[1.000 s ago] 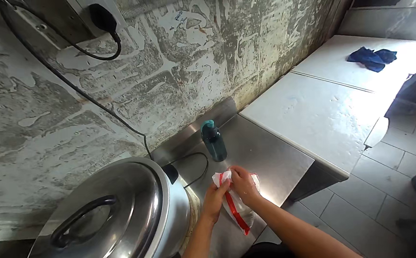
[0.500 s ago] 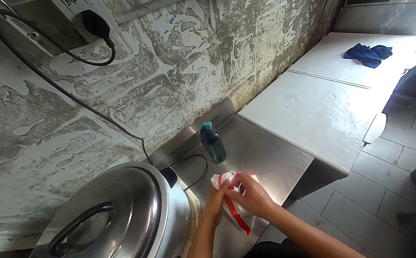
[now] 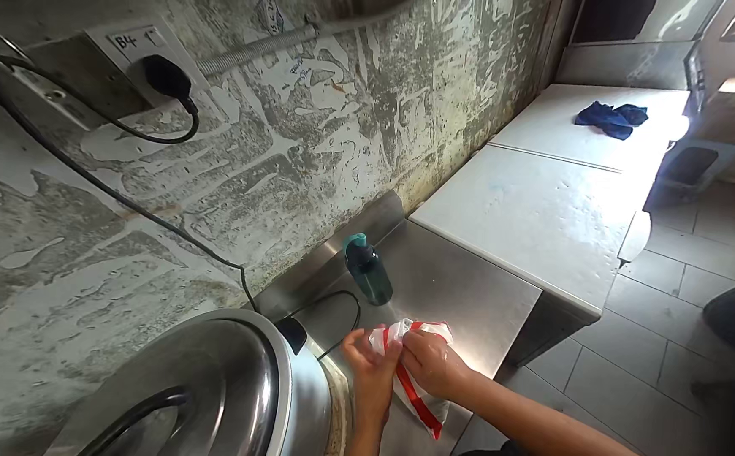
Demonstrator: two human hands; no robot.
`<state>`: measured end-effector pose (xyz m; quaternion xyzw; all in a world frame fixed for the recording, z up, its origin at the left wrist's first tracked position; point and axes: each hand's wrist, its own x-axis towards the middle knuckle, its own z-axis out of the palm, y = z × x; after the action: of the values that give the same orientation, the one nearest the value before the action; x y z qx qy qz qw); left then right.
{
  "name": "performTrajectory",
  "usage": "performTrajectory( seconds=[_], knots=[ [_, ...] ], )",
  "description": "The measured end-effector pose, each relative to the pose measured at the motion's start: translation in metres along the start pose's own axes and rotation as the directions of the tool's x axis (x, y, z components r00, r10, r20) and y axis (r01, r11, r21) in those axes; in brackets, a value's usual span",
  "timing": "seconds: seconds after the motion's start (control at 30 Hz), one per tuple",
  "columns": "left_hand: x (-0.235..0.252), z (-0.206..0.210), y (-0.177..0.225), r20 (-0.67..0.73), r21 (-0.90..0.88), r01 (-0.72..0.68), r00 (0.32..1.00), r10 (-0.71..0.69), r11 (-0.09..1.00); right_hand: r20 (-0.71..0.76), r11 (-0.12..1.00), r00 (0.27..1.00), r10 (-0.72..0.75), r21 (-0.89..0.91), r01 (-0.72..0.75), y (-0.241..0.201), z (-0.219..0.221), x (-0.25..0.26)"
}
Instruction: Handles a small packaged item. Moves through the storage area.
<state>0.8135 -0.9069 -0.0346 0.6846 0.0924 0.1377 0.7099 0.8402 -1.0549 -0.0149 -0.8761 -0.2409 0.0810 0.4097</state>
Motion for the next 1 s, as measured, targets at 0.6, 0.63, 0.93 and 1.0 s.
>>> performTrajectory(
  seconds=[0.6,0.63,0.93,1.0],
  knots=[
    [0.02,0.023,-0.034,-0.011,0.304,-0.44,0.885,0.465,0.845,0.05,0.879,0.952,0.301,0.372,-0.297,0.002,-0.026,0.002],
    [0.021,0.024,-0.035,0.008,0.314,-0.467,0.872,0.49,0.826,0.104,0.903,0.945,0.31,0.278,-0.327,0.001,-0.032,0.003],
    [0.013,0.036,-0.047,0.086,0.406,-0.567,0.805,0.587,0.717,0.297,0.926,0.894,0.335,-0.281,-0.254,-0.01,-0.044,0.002],
    [0.011,0.033,-0.05,0.078,0.394,-0.58,0.794,0.603,0.713,0.298,0.926,0.9,0.318,-0.302,-0.227,-0.011,-0.042,-0.003]
  ],
)
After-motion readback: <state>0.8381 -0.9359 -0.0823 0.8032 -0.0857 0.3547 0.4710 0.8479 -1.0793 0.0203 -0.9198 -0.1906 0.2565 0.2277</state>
